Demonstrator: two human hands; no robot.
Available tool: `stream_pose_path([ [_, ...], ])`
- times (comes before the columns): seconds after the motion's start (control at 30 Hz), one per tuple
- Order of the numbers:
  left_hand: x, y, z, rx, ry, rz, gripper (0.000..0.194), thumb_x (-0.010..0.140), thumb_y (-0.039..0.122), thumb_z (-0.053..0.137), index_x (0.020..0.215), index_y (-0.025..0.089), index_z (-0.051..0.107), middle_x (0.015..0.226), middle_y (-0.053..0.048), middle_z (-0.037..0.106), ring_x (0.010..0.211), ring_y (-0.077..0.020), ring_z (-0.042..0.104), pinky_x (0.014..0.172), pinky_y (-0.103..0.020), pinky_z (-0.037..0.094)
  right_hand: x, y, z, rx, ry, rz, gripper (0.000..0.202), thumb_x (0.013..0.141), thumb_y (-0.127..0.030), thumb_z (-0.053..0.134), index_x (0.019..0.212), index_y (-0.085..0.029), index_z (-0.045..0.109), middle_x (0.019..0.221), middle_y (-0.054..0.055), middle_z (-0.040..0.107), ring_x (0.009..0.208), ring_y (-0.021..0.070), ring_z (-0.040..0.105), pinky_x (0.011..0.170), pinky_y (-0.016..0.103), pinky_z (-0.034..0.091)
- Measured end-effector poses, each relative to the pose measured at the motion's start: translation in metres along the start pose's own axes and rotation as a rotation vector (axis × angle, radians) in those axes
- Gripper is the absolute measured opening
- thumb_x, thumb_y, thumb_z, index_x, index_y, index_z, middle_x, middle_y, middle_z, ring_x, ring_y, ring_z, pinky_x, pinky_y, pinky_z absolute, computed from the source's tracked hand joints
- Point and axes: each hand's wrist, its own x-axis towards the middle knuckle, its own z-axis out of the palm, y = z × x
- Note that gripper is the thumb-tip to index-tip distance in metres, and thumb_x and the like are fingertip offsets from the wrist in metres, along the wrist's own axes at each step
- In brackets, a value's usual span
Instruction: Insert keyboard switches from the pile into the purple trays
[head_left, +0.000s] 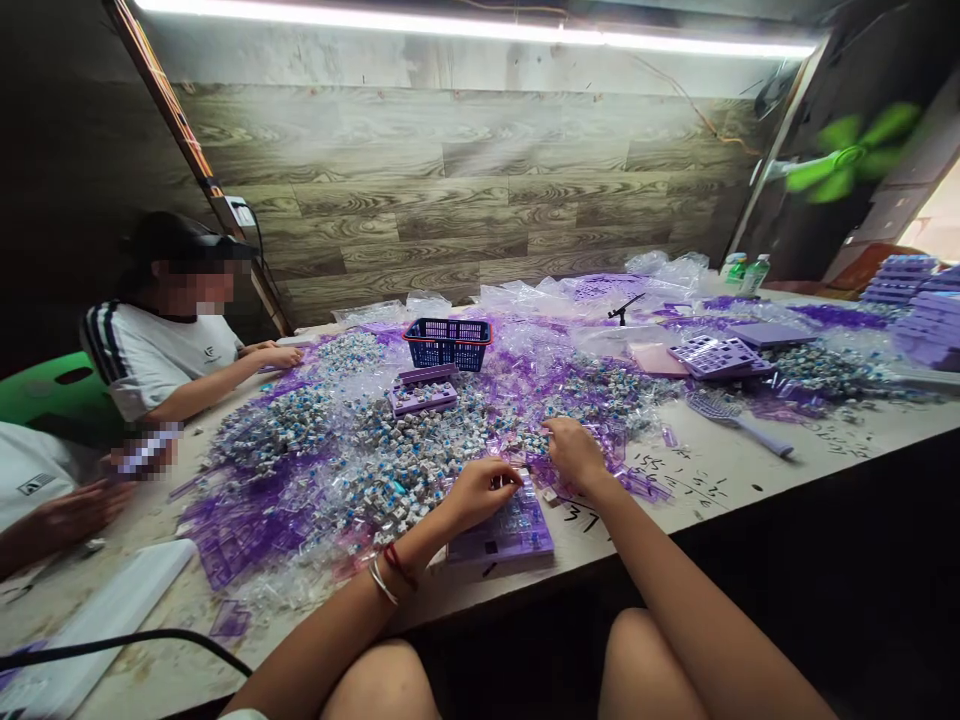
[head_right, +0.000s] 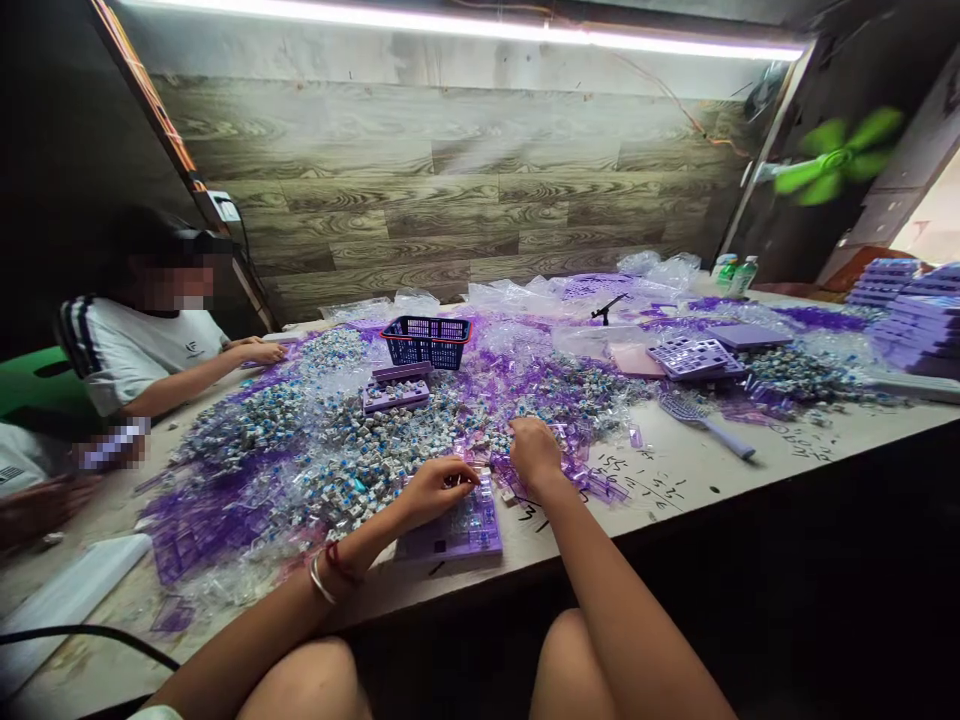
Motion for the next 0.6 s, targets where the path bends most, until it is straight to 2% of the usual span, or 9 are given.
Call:
stream_pose_path([
  [0.17, 0.0, -0.002, 0.002, -0.029, 0.035, -0.019, 0.017, 0.074, 0.008, 0.056, 0.079, 0.014, 0.071, 0.072, -0.002, 0.064, 0.064, -0.0114, 0.054, 0.063, -0.021, 0.04, 0.007, -0.017, 0.01, -0.049, -0.028, -0.054, 0.047, 0.083, -0.003, 0.042, 0.127, -0.013, 0.055, 0.135, 0.01, 0.052, 0.128, 0.0224, 0.042, 0.108, 0.032, 0.029],
  [0.33, -0.001, -0.004, 0.004, -0.046, 0.068, -0.019, 0.017, 0.074, 0.007, 0.056, 0.078, 0.014, 0.071, 0.072, -0.002, 0.065, 0.067, -0.0124, 0.056, 0.064, -0.021, 0.041, 0.011, -0.025, 0.014, -0.085, -0.042, -0.073, 0.045, 0.084, -0.003, 0.04, 0.125, -0.013, 0.057, 0.122, 0.012, 0.061, 0.115, 0.0216, 0.054, 0.098, 0.027, 0.038],
  [0.43, -0.001, -0.004, 0.005, -0.054, 0.092, -0.044, 0.018, 0.074, 0.006, 0.057, 0.079, 0.015, 0.072, 0.073, -0.002, 0.066, 0.067, -0.0123, 0.057, 0.064, -0.022, 0.041, 0.011, -0.026, 0.013, -0.103, -0.019, -0.068, 0.044, 0.084, -0.005, 0.042, 0.124, -0.014, 0.058, 0.116, 0.013, 0.063, 0.11, 0.0231, 0.055, 0.094, 0.028, 0.04],
  [0.6, -0.002, -0.003, 0.002, -0.047, 0.263, -0.135, 0.018, 0.075, 0.007, 0.055, 0.078, 0.014, 0.071, 0.076, -0.003, 0.067, 0.072, -0.0142, 0.058, 0.068, -0.023, 0.043, 0.008, -0.023, 0.012, -0.103, 0.006, -0.05, 0.033, 0.086, -0.009, 0.044, 0.109, -0.018, 0.066, 0.105, 0.011, 0.068, 0.104, 0.0225, 0.058, 0.088, 0.029, 0.042],
])
